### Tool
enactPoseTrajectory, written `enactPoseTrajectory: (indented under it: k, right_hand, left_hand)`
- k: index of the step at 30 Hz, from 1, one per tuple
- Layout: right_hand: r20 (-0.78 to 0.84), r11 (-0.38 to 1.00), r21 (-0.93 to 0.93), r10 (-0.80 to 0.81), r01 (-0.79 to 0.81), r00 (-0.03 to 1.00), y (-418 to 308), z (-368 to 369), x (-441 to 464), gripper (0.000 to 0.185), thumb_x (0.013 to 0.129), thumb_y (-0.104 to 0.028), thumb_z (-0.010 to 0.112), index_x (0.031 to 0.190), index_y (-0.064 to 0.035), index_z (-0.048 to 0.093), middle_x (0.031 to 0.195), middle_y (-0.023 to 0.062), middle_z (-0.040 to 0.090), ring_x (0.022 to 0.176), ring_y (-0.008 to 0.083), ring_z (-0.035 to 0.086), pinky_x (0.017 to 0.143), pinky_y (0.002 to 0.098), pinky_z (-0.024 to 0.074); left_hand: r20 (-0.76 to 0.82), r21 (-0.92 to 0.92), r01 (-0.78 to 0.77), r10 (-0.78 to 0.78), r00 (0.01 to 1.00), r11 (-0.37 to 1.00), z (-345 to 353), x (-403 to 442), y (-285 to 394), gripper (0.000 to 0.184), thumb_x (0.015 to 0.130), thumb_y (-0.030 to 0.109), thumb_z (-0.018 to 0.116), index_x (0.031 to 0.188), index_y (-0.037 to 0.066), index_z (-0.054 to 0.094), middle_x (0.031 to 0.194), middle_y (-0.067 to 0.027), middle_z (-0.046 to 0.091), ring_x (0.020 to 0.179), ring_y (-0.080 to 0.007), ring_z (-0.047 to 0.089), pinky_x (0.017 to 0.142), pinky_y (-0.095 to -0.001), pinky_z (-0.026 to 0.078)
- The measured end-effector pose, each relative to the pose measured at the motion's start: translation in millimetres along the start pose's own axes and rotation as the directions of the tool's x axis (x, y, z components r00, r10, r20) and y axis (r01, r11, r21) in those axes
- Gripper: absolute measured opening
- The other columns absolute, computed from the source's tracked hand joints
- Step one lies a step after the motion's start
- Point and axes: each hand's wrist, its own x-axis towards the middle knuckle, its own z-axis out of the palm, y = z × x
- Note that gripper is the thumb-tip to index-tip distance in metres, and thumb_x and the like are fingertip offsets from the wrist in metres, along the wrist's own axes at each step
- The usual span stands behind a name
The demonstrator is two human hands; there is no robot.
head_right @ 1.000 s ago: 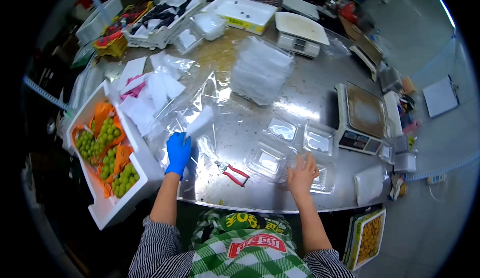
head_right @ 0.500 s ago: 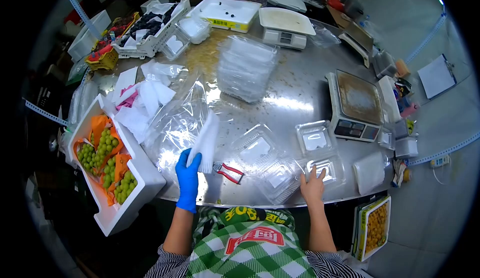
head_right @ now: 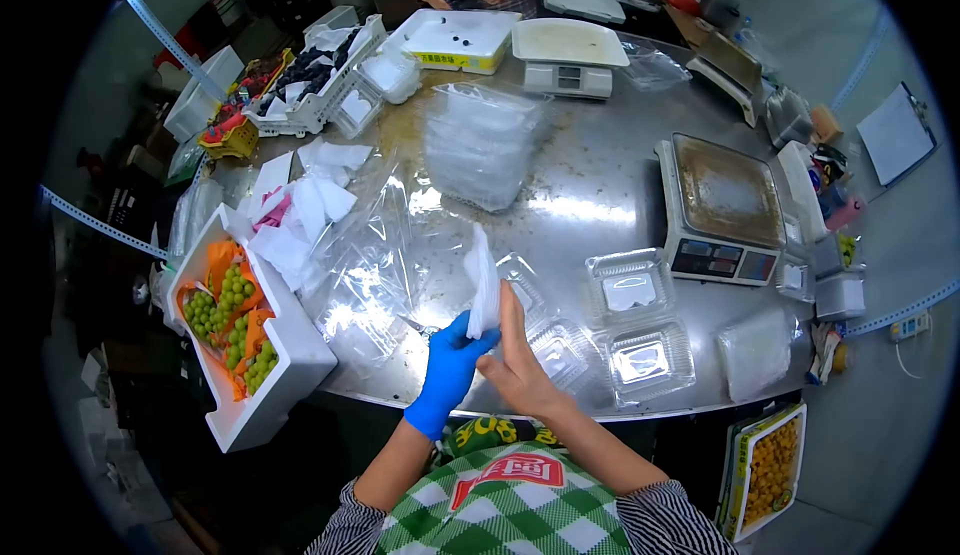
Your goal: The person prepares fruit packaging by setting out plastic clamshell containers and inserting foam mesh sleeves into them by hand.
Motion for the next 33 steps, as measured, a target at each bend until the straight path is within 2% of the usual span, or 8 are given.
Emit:
enactPoseTrajectory:
  k: [8,11,14,17,23,26,28,33]
  right_hand:
    - [0.211,0.922,0.235,0.26,-0.307,0.942,-19.0,-11.3,6.7,0.075,0.084,-0.021,0.065,0.142,0.0025,0.024,0.133,0.0195,0.045,0.122,0.0241,0.045,0.102,0.0324,0.0339]
    - [0.172,0.968,0.126,0.194,-0.217,0.966,-17.8,-17.0,7.7,0.035,0.089,-0.015,0.06,0.118,0.0037,0.054,0.102,0.0053,0.063,0.092,0.0147,0.058,0.081,0.0284,0.0455]
    - [0.159,0.729,0.452,0.501,-0.514,0.851,4.4,-21.0,-1.0,0.021,0.09,-0.016,0.058,0.099,0.0032,0.061,0.084,0.0005,0.063,0.074,0.0117,0.057,0.067,0.027,0.045]
    - [0.012,0.699,0.496,0.587,-0.515,0.809,18.6,-18.4,-5.4,0.025,0.093,-0.022,0.056,0.097,0.0027,0.061,0.085,0.0035,0.065,0.078,0.0066,0.054,0.069,0.0243,0.0435]
    - [-0.41,0.985,-0.006,0.152,-0.17,0.899,-1.1,-3.2,-2.9,0.015,0.081,0.002,0.058,0.095,-0.0001,0.063,0.077,0.0055,0.059,0.074,0.0107,0.057,0.066,0.0254,0.0438]
    - [-0.349,0.993,-0.062,0.073,-0.101,0.934,-9.2,-9.2,-1.8,0.025,0.073,0.01,0.054,0.094,-0.0002,0.061,0.078,0.0073,0.059,0.074,0.0136,0.058,0.067,0.0252,0.0442]
    - [-0.333,0.995,-0.02,0.09,-0.103,0.938,-5.5,-7.1,-4.7,0.024,0.073,0.01,0.054,0.094,0.0001,0.059,0.078,0.0074,0.059,0.074,0.0134,0.058,0.067,0.0249,0.0439]
    - [-0.287,0.997,0.013,0.073,-0.072,0.955,-6.7,-13.0,-10.2,0.022,0.073,0.009,0.053,0.093,-0.0001,0.055,0.076,0.0046,0.056,0.072,0.0117,0.055,0.066,0.0243,0.0428]
  left_hand:
    - [-0.156,-0.001,-0.027,0.027,0.987,1.0,-7.0,-8.9,1.4,0.015,0.084,0.004,0.057,0.095,-0.004,0.063,0.081,-0.0048,0.064,0.073,-0.0093,0.059,0.066,-0.0237,0.047]
    - [-0.229,0.1,-0.086,0.107,0.967,0.991,-14.5,-12.4,-9.2,0.014,0.084,0.007,0.056,0.078,-0.003,0.064,0.067,-0.0017,0.059,0.061,-0.0069,0.052,0.056,-0.0226,0.041]
    - [-0.151,0.028,0.028,-0.023,0.988,0.999,-17.4,-19.3,7.2,0.013,0.083,0.007,0.059,0.075,-0.002,0.062,0.064,-0.0016,0.058,0.059,-0.0077,0.051,0.055,-0.0229,0.041]
    - [-0.062,0.555,-0.109,0.172,0.983,0.824,-17.6,-20.6,9.7,0.015,0.082,0.012,0.068,0.072,0.002,0.062,0.069,-0.0021,0.059,0.058,-0.0073,0.049,0.054,-0.0221,0.039]
    - [-0.236,0.681,-0.266,0.548,0.802,0.682,-26.8,-5.0,-3.6,0.006,0.077,0.001,0.067,0.078,0.002,0.062,0.095,-0.0077,0.063,0.068,-0.0092,0.055,0.058,-0.0221,0.045]
    - [-0.219,0.119,-0.159,0.182,0.959,0.98,-26.4,-2.3,-7.9,0.021,0.078,0.004,0.066,0.098,0.003,0.06,0.101,-0.0111,0.063,0.075,-0.0108,0.059,0.063,-0.0222,0.047]
    - [-0.102,0.125,-0.003,0.016,0.995,0.992,-3.6,-10.6,10.7,0.04,0.082,0.008,0.063,0.12,0.004,0.05,0.101,-0.0101,0.063,0.079,-0.0115,0.06,0.067,-0.0225,0.048]
    - [-0.001,0.159,0.042,-0.042,0.999,0.986,-30.6,-2.3,-24.4,0.03,0.081,0.002,0.059,0.111,0.002,0.055,0.091,-0.0055,0.063,0.079,-0.0106,0.058,0.069,-0.0235,0.046]
